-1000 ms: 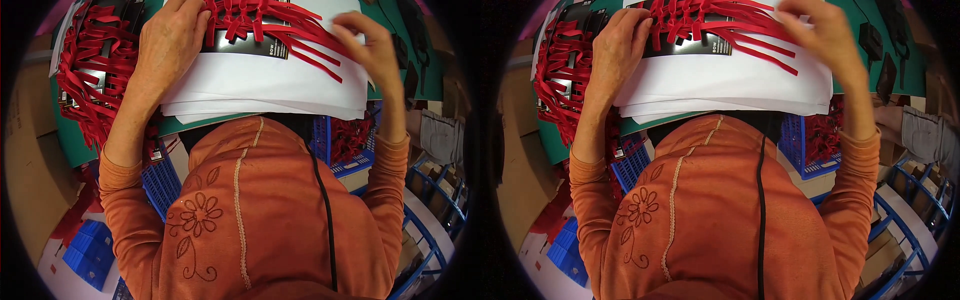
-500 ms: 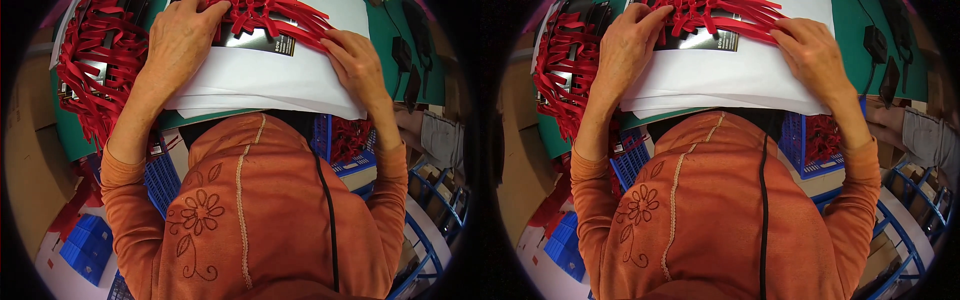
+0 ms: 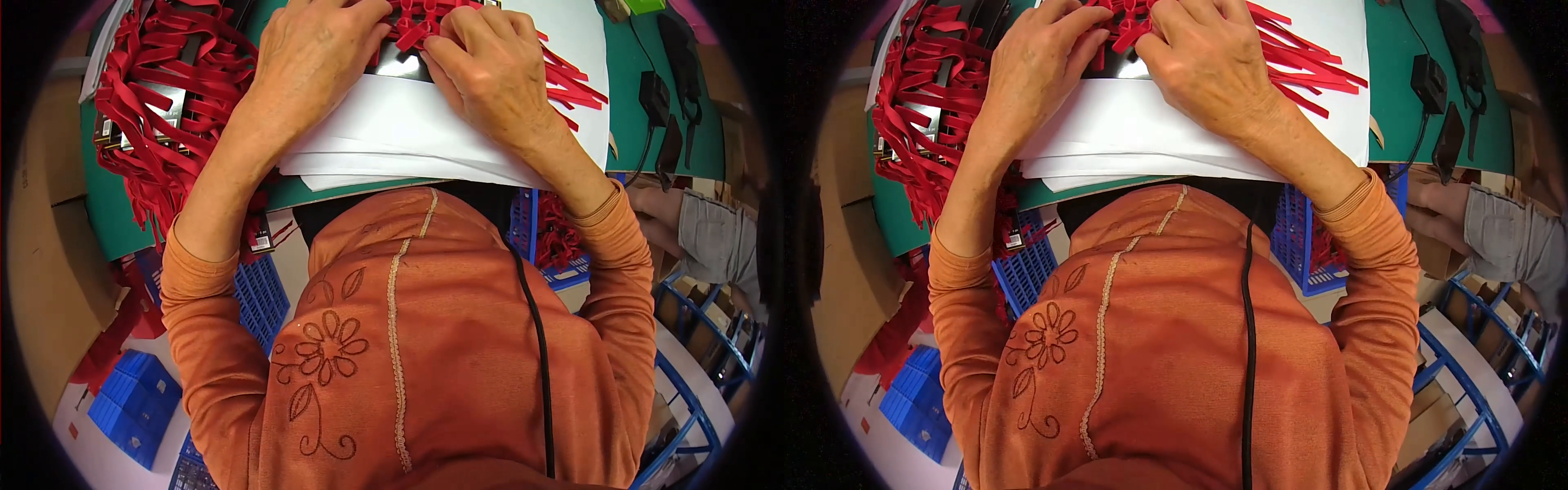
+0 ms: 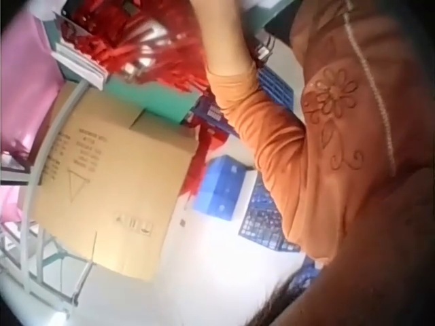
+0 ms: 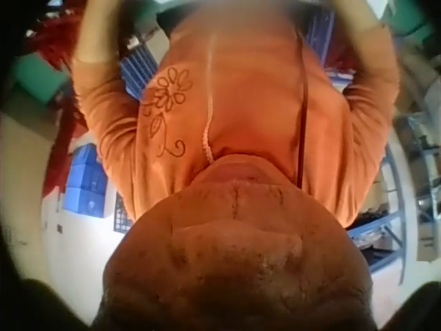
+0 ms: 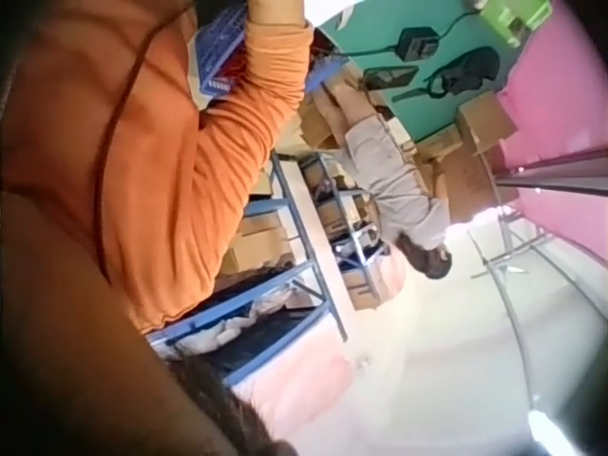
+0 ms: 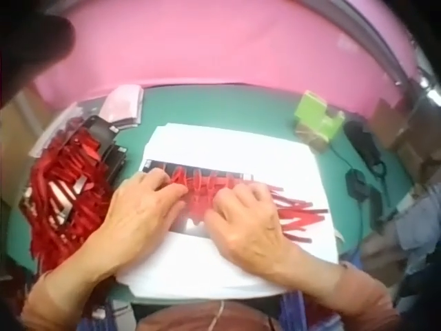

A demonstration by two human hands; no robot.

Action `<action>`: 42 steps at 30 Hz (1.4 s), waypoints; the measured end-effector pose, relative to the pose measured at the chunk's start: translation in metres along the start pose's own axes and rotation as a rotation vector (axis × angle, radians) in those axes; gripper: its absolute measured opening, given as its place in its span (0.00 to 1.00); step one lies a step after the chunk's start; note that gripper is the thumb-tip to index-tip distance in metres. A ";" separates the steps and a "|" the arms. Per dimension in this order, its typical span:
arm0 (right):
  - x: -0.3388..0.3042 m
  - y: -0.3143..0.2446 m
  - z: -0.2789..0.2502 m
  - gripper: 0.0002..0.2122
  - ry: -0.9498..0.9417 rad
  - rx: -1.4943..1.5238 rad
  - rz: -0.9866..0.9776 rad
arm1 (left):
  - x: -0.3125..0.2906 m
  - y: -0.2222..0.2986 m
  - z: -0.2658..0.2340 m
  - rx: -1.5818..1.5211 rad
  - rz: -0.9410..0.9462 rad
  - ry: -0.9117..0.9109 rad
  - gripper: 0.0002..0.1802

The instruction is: Organizing red shoe laces onto cardboard display cards and placing them into plastic bags.

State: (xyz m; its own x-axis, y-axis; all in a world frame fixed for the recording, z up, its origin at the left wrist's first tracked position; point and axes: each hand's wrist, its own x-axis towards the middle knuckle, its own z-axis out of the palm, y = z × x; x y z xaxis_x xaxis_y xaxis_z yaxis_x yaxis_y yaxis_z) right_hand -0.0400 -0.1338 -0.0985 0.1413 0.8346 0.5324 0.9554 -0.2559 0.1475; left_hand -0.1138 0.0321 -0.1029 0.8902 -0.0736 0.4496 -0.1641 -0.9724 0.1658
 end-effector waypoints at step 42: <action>-0.004 0.004 0.039 0.06 0.414 0.235 0.036 | 0.015 -0.014 0.001 -0.343 -0.398 -0.371 0.08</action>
State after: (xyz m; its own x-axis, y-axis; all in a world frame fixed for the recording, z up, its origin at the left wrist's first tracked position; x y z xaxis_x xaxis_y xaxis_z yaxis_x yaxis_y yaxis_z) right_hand -0.0265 -0.1197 -0.1326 0.1056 0.5506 0.8281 0.9914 -0.1235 -0.0444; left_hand -0.0979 0.0445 -0.0996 0.9888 0.1465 -0.0273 0.1368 -0.8196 0.5564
